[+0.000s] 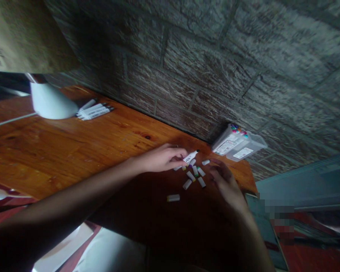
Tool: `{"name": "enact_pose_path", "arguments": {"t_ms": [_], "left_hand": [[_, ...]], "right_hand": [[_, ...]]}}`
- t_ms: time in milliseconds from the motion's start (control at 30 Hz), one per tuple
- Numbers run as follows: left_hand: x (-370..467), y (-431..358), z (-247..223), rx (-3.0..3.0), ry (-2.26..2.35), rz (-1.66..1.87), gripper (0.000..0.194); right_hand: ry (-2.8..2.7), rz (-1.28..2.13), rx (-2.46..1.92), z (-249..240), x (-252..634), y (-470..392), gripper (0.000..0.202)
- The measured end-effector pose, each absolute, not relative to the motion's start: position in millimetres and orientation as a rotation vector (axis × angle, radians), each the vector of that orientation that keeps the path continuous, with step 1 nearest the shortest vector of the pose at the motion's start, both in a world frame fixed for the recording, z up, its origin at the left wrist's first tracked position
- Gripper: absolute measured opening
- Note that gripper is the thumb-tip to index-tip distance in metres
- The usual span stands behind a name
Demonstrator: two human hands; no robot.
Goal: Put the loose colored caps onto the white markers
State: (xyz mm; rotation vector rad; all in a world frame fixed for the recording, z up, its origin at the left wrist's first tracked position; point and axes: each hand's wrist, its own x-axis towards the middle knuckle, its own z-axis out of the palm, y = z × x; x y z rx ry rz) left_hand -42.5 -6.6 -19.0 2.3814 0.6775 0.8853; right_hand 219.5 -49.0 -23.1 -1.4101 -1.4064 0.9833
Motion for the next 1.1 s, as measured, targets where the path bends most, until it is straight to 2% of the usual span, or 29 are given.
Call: {"name": "enact_pose_path", "arguments": {"t_ms": [133, 300, 400, 533, 733, 867, 967, 1100], "left_hand": [[-39, -6, -23, 2.35, 0.66, 0.905, 0.021], [-33, -10, -33, 2.387, 0.717, 0.79, 0.022], [-30, -11, -40, 2.416, 0.776, 0.698, 0.026], [-27, -8, -46, 2.379, 0.794, 0.756, 0.03], [-23, -9, -41, 2.328, 0.859, 0.775, 0.03], [-23, -13, -35, 2.292, 0.915, 0.796, 0.028], [-23, -15, -33, 2.293, 0.88, 0.792, 0.026], [-22, -18, -34, 2.316, 0.848, 0.752, 0.026]], "right_hand": [[-1.317, 1.199, -1.271, -14, 232, -49, 0.044], [-1.335, 1.254, -1.121, -2, 224, -52, 0.038], [-1.412, 1.104, -1.117, 0, 222, -53, 0.03], [-1.439, 0.791, -1.191, -5, 227, -50, 0.026], [-1.306, 0.86, -1.177, -12, 232, -43, 0.037], [-1.401, 0.781, -1.248, -9, 232, -43, 0.03], [-1.521, 0.724, -1.295, -8, 229, -46, 0.031], [-1.605, 0.762, -1.251, -10, 222, -50, 0.026]]}}
